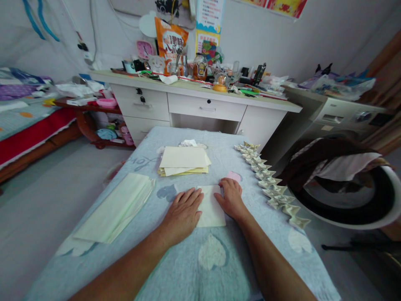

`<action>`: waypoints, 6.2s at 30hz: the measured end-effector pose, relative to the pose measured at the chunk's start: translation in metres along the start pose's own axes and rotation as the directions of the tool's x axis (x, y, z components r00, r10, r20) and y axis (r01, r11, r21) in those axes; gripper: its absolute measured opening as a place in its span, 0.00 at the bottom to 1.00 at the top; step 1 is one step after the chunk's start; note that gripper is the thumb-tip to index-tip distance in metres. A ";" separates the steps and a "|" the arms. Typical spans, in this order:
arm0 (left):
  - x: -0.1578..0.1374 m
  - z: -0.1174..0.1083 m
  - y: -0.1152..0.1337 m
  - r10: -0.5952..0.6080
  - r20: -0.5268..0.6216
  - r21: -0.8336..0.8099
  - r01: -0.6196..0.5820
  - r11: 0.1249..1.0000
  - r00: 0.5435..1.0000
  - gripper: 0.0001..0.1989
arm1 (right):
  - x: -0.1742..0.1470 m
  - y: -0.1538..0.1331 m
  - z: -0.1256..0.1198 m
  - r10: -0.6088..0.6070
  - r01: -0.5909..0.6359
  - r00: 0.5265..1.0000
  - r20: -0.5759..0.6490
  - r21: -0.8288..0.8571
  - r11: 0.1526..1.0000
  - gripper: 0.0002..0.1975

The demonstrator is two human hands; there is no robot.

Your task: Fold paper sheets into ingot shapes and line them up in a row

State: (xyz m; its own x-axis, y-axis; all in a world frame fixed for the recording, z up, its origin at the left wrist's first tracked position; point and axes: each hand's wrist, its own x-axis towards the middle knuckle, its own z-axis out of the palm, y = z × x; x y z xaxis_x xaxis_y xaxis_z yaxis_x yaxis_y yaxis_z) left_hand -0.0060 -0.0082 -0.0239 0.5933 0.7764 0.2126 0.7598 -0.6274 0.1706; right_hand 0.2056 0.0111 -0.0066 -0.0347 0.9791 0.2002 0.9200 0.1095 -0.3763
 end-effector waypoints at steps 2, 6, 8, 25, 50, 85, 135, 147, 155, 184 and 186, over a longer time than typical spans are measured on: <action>0.000 0.000 0.000 -0.005 0.002 -0.001 0.005 1.000 1.000 0.24 | 0.000 0.000 0.001 0.018 -0.018 1.000 -0.003 0.041 0.999 0.13; 0.000 -0.003 0.001 -0.011 0.011 0.001 0.011 1.000 1.000 0.24 | -0.001 -0.001 -0.001 0.008 -0.009 1.000 0.010 0.107 0.994 0.13; 0.000 -0.005 0.002 -0.015 0.016 0.004 0.015 1.000 1.000 0.24 | -0.001 -0.003 -0.002 0.016 -0.018 1.000 0.016 0.135 0.991 0.17; 0.006 -0.014 0.002 0.080 0.054 -0.127 -0.072 0.989 0.995 0.23 | 0.004 0.001 -0.002 0.122 -0.107 0.993 -0.011 0.406 0.908 0.21; 0.007 -0.016 0.007 0.090 0.097 -0.144 -0.076 0.987 0.991 0.24 | 0.014 0.003 0.003 0.163 -0.121 0.983 -0.080 0.377 0.918 0.19; 0.006 -0.021 0.005 0.116 0.136 -0.203 -0.087 0.975 0.984 0.22 | -0.008 0.008 -0.036 -0.200 0.180 0.962 0.185 0.121 0.976 0.44; 0.008 -0.020 -0.010 0.004 -0.171 -0.417 -0.076 0.906 0.985 0.07 | -0.052 -0.022 -0.017 -0.527 0.499 0.843 0.109 0.209 0.841 0.19; 0.006 -0.024 -0.006 0.020 -0.058 -0.436 -0.043 0.899 0.998 0.11 | -0.050 -0.017 -0.022 -0.456 0.391 0.883 0.115 0.357 0.848 0.07; 0.007 -0.024 -0.006 0.018 -0.046 -0.440 -0.037 0.897 0.999 0.03 | -0.051 -0.018 -0.022 -0.444 0.393 0.890 0.105 0.317 0.863 0.14; 0.012 -0.015 0.004 -0.115 -0.110 -0.386 0.064 0.920 0.987 0.04 | -0.039 -0.017 0.000 0.031 -0.031 1.000 0.003 0.080 0.996 0.10; 0.013 -0.014 0.004 -0.124 -0.115 -0.373 0.073 0.925 0.986 0.03 | -0.039 -0.017 0.001 0.032 -0.031 0.999 -0.006 0.073 0.997 0.10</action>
State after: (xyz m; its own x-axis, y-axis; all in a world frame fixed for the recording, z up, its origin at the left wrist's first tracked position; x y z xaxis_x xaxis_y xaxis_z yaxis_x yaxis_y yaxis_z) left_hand 0.0010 -0.0021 -0.0069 0.4596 0.8362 0.2993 0.6469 -0.5461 0.5322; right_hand 0.1912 -0.0288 -0.0093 -0.0031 0.9810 0.1939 0.8895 0.0914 -0.4478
